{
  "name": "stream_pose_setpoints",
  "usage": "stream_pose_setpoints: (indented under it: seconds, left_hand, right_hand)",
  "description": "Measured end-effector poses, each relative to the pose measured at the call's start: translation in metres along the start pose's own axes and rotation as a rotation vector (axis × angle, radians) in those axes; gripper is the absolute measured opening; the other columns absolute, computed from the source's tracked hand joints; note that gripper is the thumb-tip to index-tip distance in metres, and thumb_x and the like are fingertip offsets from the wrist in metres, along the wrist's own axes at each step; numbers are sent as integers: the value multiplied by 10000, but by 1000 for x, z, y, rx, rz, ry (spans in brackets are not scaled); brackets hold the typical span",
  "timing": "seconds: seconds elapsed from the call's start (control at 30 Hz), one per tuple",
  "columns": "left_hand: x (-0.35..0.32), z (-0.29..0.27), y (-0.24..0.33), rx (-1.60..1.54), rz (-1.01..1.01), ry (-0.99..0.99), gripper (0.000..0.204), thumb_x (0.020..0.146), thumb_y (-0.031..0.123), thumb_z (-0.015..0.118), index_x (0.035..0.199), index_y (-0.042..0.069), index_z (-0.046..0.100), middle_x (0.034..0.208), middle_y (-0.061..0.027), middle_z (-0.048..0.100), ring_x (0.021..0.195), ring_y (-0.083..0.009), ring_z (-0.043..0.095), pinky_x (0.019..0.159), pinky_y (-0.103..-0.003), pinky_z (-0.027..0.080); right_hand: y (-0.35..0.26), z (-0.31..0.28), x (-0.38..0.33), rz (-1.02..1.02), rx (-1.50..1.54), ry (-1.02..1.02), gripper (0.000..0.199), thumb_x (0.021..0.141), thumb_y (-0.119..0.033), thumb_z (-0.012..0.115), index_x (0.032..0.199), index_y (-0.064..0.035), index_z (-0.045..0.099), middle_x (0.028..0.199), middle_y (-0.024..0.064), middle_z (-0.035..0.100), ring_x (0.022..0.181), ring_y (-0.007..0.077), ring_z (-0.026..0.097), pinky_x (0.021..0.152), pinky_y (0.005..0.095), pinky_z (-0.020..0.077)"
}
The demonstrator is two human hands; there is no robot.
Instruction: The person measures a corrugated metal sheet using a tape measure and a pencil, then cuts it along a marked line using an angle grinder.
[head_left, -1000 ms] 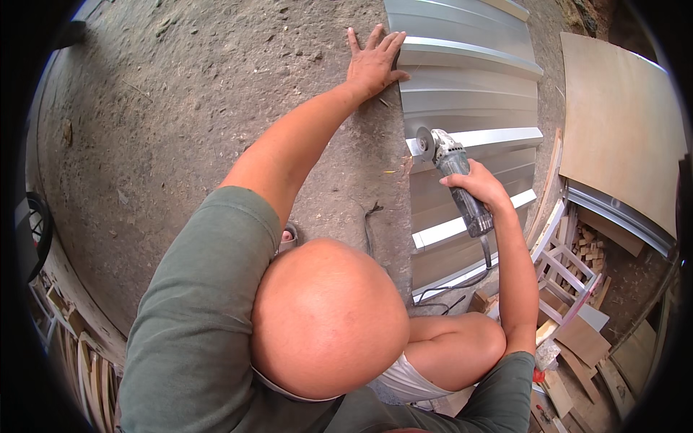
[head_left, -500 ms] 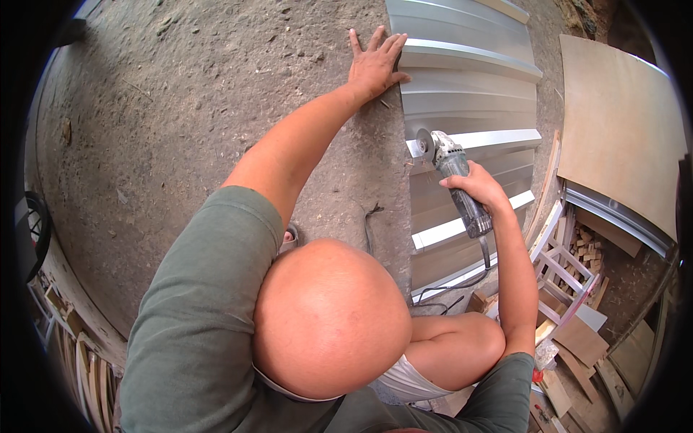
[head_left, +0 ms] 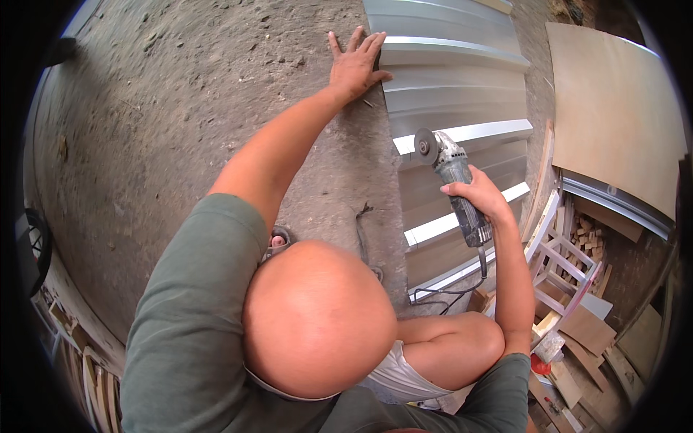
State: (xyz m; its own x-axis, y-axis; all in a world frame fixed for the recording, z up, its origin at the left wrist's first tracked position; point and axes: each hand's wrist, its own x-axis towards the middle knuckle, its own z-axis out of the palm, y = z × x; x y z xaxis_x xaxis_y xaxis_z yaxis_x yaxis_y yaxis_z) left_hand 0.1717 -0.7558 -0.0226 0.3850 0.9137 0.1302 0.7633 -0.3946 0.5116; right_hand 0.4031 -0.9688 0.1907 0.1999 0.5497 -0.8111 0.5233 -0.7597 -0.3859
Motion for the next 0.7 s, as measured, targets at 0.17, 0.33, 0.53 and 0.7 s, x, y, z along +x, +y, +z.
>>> stream_pose_setpoints:
  seconds: [0.17,0.33,0.53,0.7]
  left_hand:
    - [2,3,1,46,1,4,1003,845,714,669,1649,298,238,1649,48,389,1596,-240,187,1243,-731,-46]
    - [2,6,-1,45,5,18,1003,847,719,666,1650,298,237,1647,47,389,1594,-240,188,1247,-725,-42]
    - [2,9,-4,34,20,39,1004,844,700,672,1651,297,231,1650,55,383,1595,-249,192,1229,-757,-34]
    - [2,10,-3,38,23,43,1001,842,703,673,1648,295,242,1648,54,386,1594,-251,192,1230,-755,-37]
  right_hand:
    - [17,3,-8,36,8,-1,647,736,-300,846,1210,66,599,955,117,675,834,177,659,759,321,547]
    - [27,11,-14,11,37,28,597,747,-262,836,1194,55,598,885,80,653,730,133,619,646,291,524]
    - [23,12,-12,33,15,8,677,723,-281,855,1222,94,593,953,146,695,819,191,680,741,312,555]
    - [29,12,-8,10,-9,19,666,725,-276,854,1213,95,594,945,145,696,811,191,680,739,318,557]
